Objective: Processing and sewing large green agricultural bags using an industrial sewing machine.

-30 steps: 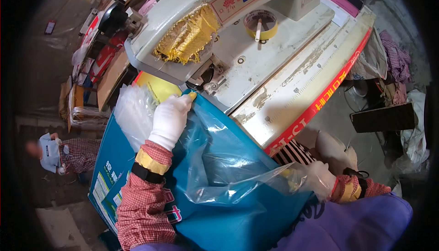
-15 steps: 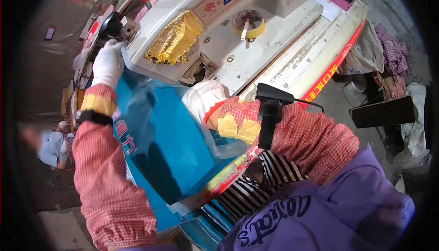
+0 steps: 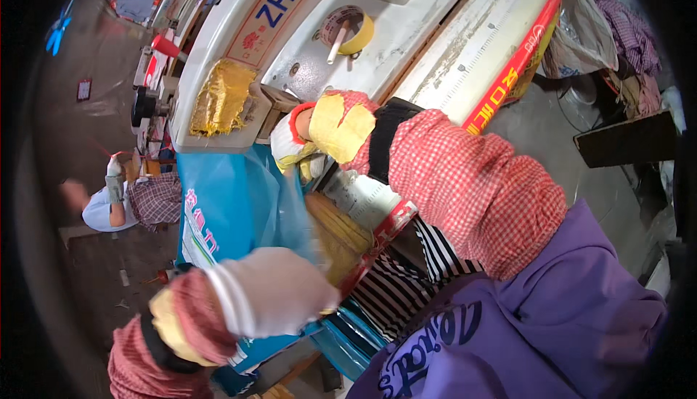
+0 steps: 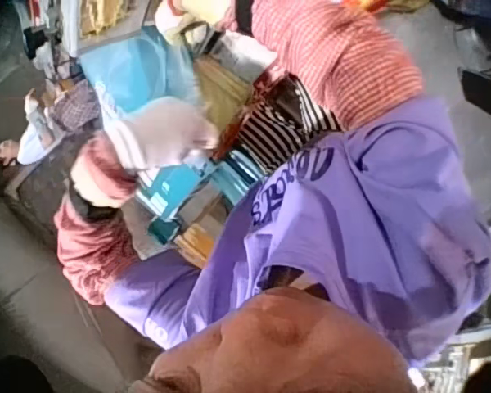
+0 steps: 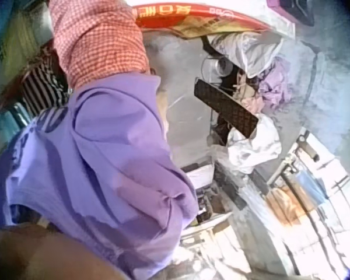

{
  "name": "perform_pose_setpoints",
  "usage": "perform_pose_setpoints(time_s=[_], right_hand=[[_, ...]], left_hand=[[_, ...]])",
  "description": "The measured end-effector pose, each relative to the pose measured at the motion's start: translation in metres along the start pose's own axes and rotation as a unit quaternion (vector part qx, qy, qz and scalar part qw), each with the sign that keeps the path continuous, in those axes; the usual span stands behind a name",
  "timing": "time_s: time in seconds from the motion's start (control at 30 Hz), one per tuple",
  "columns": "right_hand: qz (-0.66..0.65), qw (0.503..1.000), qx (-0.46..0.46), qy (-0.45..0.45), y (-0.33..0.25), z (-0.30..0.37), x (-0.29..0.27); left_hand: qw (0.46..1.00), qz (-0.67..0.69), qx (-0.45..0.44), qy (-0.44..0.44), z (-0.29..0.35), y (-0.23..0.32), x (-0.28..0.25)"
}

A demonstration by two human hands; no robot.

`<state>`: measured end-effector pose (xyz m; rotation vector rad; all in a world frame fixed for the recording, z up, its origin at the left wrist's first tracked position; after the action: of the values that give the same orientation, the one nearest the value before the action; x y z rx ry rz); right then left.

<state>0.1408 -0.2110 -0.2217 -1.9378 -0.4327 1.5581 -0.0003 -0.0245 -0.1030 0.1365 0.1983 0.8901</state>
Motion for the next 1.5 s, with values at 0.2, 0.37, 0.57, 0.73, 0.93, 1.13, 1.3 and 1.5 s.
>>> perform_pose_setpoints(time_s=[0.2,0.37,0.57,0.73,0.93,1.13,1.3,1.5], right_hand=[[0.118,0.991,-0.059,0.038,0.001,-0.001,0.014],[0.199,0.972,-0.106,0.068,-0.02,0.012,0.016],[0.273,0.958,0.035,0.082,-0.118,0.054,-0.025],[-0.058,0.989,-0.129,0.046,-0.178,0.169,0.026],[-0.133,0.912,0.046,0.386,-0.128,0.152,-0.05],[0.014,0.941,0.318,0.117,-0.074,0.115,0.007],[0.033,0.86,0.414,0.296,-0.051,0.091,0.027],[0.01,0.928,0.345,0.136,-0.077,0.084,0.015]], left_hand=[[0.881,0.394,-0.138,0.221,0.028,-0.069,-0.038],[0.965,0.016,-0.24,-0.1,0.043,-0.017,0.038],[0.977,-0.076,-0.183,-0.079,0.018,0.036,0.058],[0.993,-0.098,-0.046,0.052,-0.04,0.078,0.015],[0.992,-0.063,-0.071,0.084,-0.025,0.057,0.016],[0.992,-0.087,-0.03,0.087,-0.033,0.067,0.013],[0.974,-0.162,-0.074,0.137,-0.033,0.06,-0.005],[0.876,-0.28,-0.382,0.085,0.089,-0.063,-0.016]])
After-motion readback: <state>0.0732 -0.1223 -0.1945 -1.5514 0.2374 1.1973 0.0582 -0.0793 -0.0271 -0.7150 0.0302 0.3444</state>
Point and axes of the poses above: each hand's wrist, its own z-axis away from the middle knuckle, its own x-axis out of the palm, y = z × x, the point moved 9 cm from there along -z, towards the middle knuckle, and after that the axes turned 4 degrees about y, right-handed, at the moved point
